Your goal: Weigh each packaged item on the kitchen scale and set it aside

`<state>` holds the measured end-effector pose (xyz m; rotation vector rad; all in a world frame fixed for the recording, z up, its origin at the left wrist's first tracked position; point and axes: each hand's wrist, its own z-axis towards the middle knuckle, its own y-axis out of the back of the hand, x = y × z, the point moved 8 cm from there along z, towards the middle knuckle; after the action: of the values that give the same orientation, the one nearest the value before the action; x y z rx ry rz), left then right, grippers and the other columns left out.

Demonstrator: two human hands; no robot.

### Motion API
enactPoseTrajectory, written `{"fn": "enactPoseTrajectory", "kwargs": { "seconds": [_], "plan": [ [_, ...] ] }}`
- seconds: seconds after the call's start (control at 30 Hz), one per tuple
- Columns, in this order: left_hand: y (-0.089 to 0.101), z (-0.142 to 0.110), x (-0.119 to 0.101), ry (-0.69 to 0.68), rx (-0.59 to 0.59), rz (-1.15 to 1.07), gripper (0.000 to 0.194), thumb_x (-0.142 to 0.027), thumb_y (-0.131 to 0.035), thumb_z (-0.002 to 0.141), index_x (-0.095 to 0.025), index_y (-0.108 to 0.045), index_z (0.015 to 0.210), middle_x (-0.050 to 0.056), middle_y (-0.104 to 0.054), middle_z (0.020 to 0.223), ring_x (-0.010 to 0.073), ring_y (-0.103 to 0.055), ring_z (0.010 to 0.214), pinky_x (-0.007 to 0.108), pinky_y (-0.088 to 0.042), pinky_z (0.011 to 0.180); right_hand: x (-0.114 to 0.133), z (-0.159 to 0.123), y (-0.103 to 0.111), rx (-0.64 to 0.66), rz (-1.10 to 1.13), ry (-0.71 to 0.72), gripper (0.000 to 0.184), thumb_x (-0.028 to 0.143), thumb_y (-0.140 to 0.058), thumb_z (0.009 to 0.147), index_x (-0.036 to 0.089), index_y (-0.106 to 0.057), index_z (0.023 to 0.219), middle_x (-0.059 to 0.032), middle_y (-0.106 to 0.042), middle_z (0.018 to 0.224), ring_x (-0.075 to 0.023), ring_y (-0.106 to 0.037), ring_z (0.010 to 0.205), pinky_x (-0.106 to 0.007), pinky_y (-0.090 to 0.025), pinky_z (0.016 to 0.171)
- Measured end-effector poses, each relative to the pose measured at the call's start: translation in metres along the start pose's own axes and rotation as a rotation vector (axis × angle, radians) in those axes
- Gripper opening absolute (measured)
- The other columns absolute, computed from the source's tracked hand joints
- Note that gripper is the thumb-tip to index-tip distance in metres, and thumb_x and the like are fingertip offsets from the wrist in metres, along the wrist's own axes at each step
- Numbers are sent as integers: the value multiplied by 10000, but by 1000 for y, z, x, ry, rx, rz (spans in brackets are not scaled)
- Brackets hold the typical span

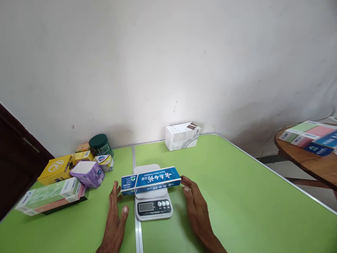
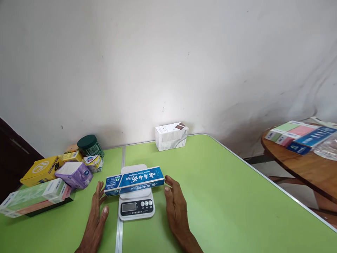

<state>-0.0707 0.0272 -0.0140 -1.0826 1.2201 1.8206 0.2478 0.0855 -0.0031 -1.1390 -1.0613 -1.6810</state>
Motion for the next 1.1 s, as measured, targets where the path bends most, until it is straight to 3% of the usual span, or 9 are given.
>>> {"fn": "enactPoseTrajectory", "kwargs": {
  "seconds": [0.1, 0.37, 0.47, 0.57, 0.7, 0.83, 1.0, 1.1],
  "plan": [
    [-3, -1, -3, 8, 24, 13, 814, -610, -436, 1027, -334, -74, 1702, 53, -194, 1779, 317, -316, 1599, 544, -276, 1312, 7, -2, -6, 30, 16, 85, 557, 567, -479, 1028, 233, -556, 1468, -127, -624, 1493, -302, -614, 1343, -469, -545, 1078],
    [-11, -5, -12, -13, 23, 3, 749, -624, -454, 1013, -330, -262, 1674, 36, -324, 1738, 297, -227, 1630, 522, -161, 1345, 11, -7, -15, 70, 100, 120, 602, 562, -506, 1027, 237, -525, 1533, -116, -591, 1545, -298, -574, 1414, -502, -460, 1191],
    [-16, -3, -26, -56, 41, 4, 742, -606, -468, 1015, -323, -272, 1673, 55, -356, 1723, 300, -231, 1630, 533, -164, 1344, 14, -3, -3, 19, 136, 93, 650, 592, -503, 1021, 221, -513, 1555, -122, -548, 1585, -298, -502, 1483, -504, -411, 1229],
    [-32, 11, -59, -134, 148, 36, 800, -609, -491, 1008, -296, -214, 1690, 73, -286, 1750, 306, -204, 1637, 544, -164, 1339, 24, 12, 21, -84, 159, 100, 693, 619, -485, 1018, 190, -507, 1562, -143, -551, 1578, -304, -510, 1476, -493, -434, 1210],
    [-73, 43, -111, -163, 297, 71, 866, -678, -484, 988, -256, -208, 1692, 92, -212, 1771, 311, -139, 1650, 537, -120, 1340, 26, 50, 65, -269, 119, 113, 814, 713, -431, 981, 131, -521, 1543, -183, -553, 1566, -331, -521, 1458, -501, -432, 1198],
    [-136, 77, -131, -13, 514, -41, 924, -782, -454, 945, -229, -299, 1669, 101, -197, 1770, 320, -109, 1653, 519, -70, 1341, -3, 91, 98, -372, 55, 58, 974, 805, -347, 920, 54, -536, 1512, -235, -543, 1557, -371, -507, 1456, -539, -364, 1230],
    [-204, 104, -135, 18, 792, -273, 896, -812, -468, 925, -200, -479, 1579, 122, -464, 1655, 341, -329, 1591, 547, -143, 1335, -53, 127, 104, -355, 17, -37, 1056, 850, -312, 873, 33, -533, 1504, -266, -537, 1549, -404, -491, 1462, -575, -328, 1243],
    [-225, 118, -129, 21, 817, -203, 900, -823, -473, 914, -195, -511, 1557, 124, -539, 1599, 352, -396, 1556, 547, -172, 1331, -68, 150, 96, -344, 10, -22, 1074, 868, -341, 857, 51, -500, 1534, -251, -508, 1580, -384, -455, 1494, -551, -303, 1264]
  ]
}}
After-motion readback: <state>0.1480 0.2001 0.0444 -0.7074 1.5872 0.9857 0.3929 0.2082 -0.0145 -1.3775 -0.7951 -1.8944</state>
